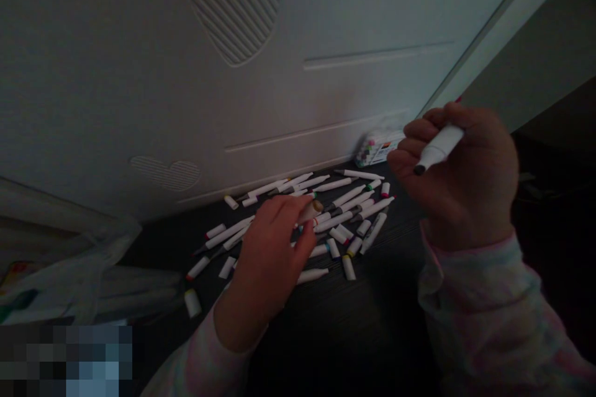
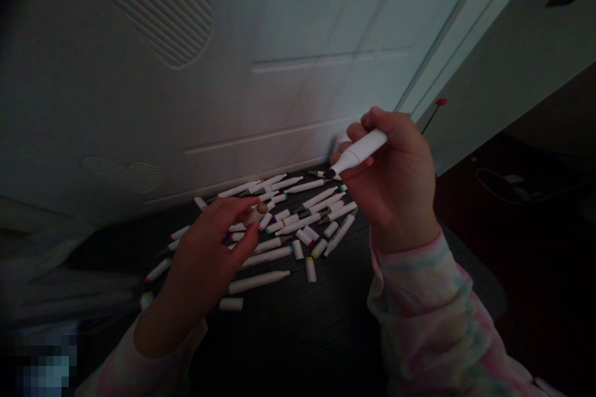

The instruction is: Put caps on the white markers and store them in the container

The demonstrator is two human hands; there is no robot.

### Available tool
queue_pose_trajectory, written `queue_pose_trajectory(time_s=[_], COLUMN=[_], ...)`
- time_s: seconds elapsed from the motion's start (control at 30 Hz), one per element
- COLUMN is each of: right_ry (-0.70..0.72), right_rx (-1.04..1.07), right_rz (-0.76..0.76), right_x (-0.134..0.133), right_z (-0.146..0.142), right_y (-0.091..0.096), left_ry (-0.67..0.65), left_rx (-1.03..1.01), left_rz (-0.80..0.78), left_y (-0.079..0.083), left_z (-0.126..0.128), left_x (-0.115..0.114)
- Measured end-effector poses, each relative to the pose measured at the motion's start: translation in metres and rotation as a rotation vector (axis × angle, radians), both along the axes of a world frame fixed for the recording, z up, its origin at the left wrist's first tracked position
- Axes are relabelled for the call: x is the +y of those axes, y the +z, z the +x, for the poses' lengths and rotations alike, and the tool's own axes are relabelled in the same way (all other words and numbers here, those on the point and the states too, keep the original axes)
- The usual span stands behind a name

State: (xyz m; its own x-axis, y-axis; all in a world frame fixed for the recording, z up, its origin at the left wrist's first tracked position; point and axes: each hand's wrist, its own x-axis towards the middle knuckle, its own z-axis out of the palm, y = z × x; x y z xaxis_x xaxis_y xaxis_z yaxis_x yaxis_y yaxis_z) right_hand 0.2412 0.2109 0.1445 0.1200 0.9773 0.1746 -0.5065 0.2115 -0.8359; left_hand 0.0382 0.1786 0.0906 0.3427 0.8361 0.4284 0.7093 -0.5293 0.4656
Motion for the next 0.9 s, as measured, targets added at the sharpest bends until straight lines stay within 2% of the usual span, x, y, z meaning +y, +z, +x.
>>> queue_pose_trajectory(time_s=[0.1, 0.23, 0.37, 0.6, 0.73, 0.9], right_ry=[0.056, 0.149, 0.232, 0.275, 0.265, 0.177], right_rx=[0.11, 0.184, 0.213, 0.203, 0.176, 0.202], right_rz=[-0.077, -0.157, -0.239, -0.256, -0.244, -0.226], right_x=[-0.001, -0.005, -0.011, -0.012, -0.011, -0.011], right_z=[-0.007, -0.026, -0.04, -0.047, -0.049, -0.049], right_y=[-0.002, -0.005, -0.01, -0.016, -0.018, -0.018], left_ry=[-0.092, -0.099, -0.095, -0.086, -0.063, 0.008], left_rx=[-0.137, -0.191, -0.197, -0.229, -0.394, -0.856], left_rz=[0.059, 0.066, 0.05, 0.039, -0.098, -0.451], left_y=[0.015, 0.026, 0.029, 0.029, 0.029, 0.029], left_z=[-0.001, -0.002, -0.002, -0.003, -0.004, -0.001], left_x=[-0.013, -0.025, -0.027, -0.028, -0.028, -0.024])
